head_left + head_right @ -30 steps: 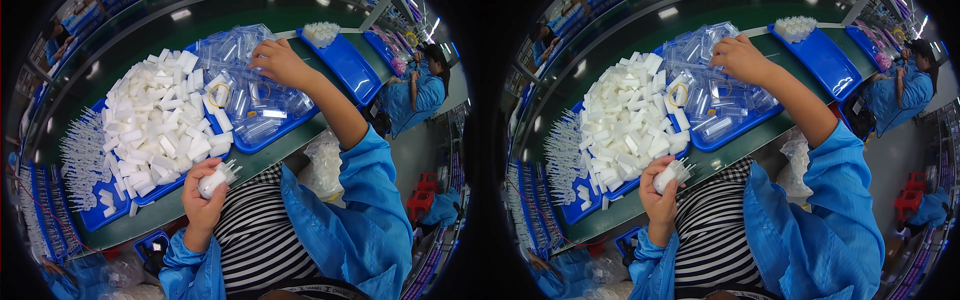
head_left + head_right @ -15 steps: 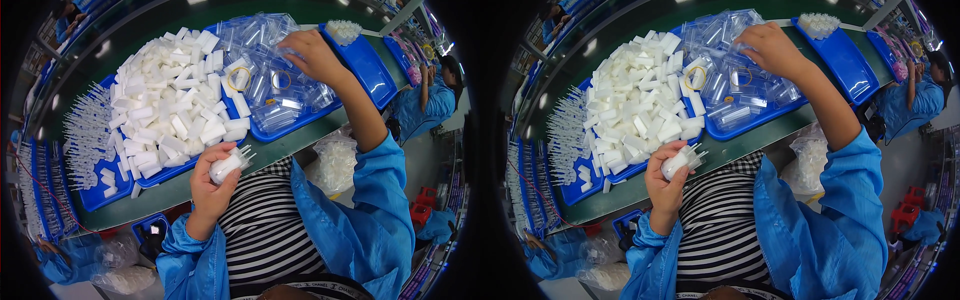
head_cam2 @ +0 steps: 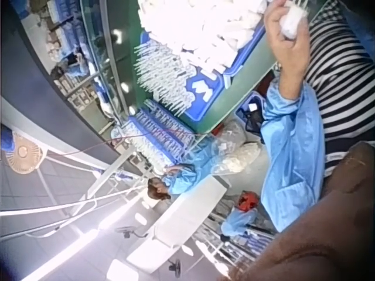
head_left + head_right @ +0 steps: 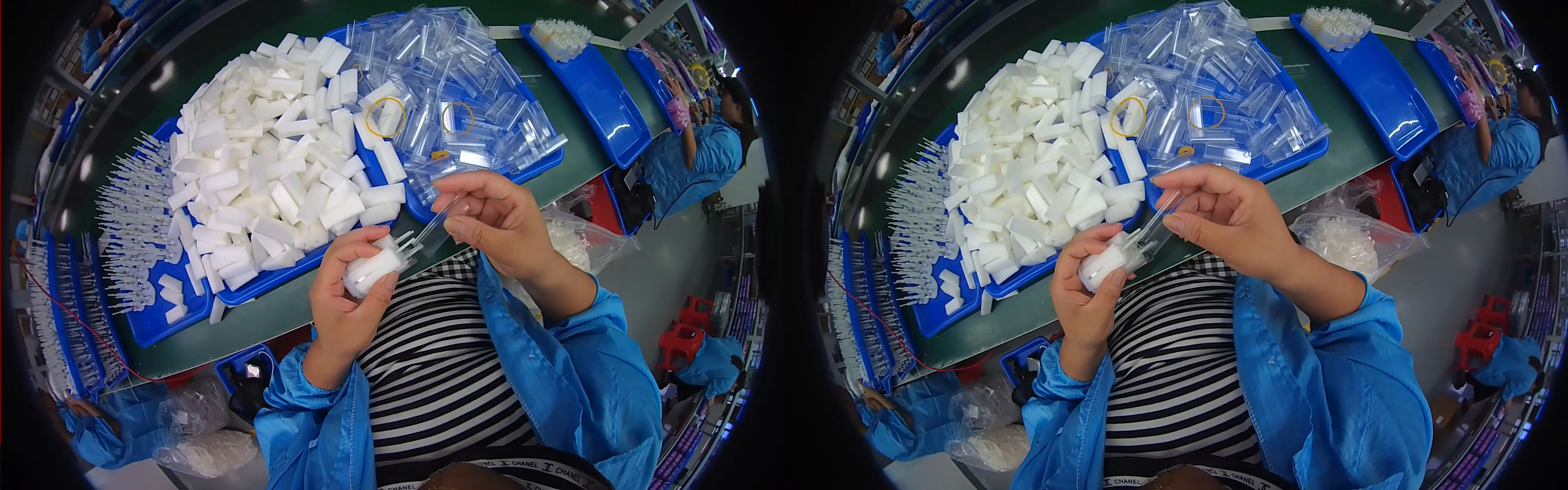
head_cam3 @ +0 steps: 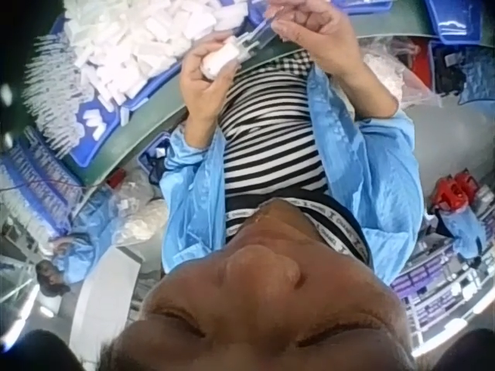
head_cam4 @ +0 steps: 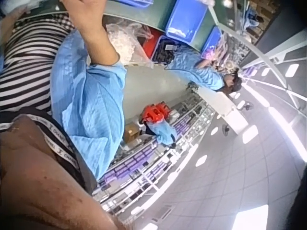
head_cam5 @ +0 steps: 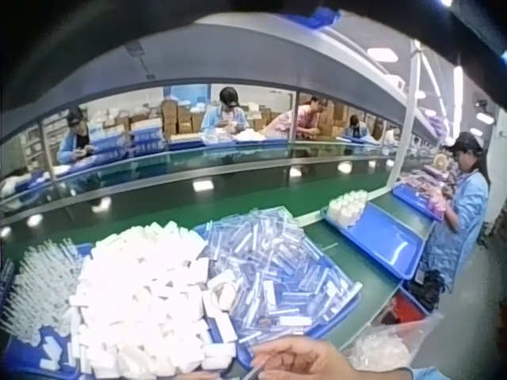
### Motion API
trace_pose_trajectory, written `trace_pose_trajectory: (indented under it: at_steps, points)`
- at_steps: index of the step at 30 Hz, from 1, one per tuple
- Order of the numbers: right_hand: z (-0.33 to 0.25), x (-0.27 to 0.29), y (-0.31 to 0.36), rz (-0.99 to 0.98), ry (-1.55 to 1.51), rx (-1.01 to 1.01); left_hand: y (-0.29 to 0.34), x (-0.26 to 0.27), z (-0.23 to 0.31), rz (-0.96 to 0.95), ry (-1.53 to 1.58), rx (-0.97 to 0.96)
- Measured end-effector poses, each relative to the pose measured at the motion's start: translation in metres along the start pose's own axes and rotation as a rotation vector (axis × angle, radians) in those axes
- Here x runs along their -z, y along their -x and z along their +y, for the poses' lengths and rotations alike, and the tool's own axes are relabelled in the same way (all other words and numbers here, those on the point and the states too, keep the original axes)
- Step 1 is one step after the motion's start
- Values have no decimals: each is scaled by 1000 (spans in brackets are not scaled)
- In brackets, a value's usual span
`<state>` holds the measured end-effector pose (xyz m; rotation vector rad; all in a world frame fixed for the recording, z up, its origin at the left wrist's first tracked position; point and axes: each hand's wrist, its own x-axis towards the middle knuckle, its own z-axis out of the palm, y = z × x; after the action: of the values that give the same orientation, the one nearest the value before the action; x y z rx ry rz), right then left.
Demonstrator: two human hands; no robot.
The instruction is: The person assembles plastic components by hand, inserting small plastic rods into a rectangular plastic base, then placing the assembled unit into a clear plastic tube.
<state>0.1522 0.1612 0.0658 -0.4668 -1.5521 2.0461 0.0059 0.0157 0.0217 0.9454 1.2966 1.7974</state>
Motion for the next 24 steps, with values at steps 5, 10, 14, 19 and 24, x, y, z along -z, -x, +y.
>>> trace_pose_trajectory:
  at_steps: [5, 10, 14, 19, 24]
  points:
    - [7, 8, 1, 84, -50, 115, 2, 1, 0, -12, -18, -22]
    - [11, -5, 2, 38, -37, 64, 3, 0, 0, -29, -11, -37]
    - [15, -12, 3, 22, -94, 10, 4, -1, 0, -22, -14, -33]
    - [19, -9, 2, -26, -193, -30, 4, 1, -1, -8, -13, -35]
    - [29, -9, 3, 25, -219, -43, 2, 4, -8, -9, -102, -80]
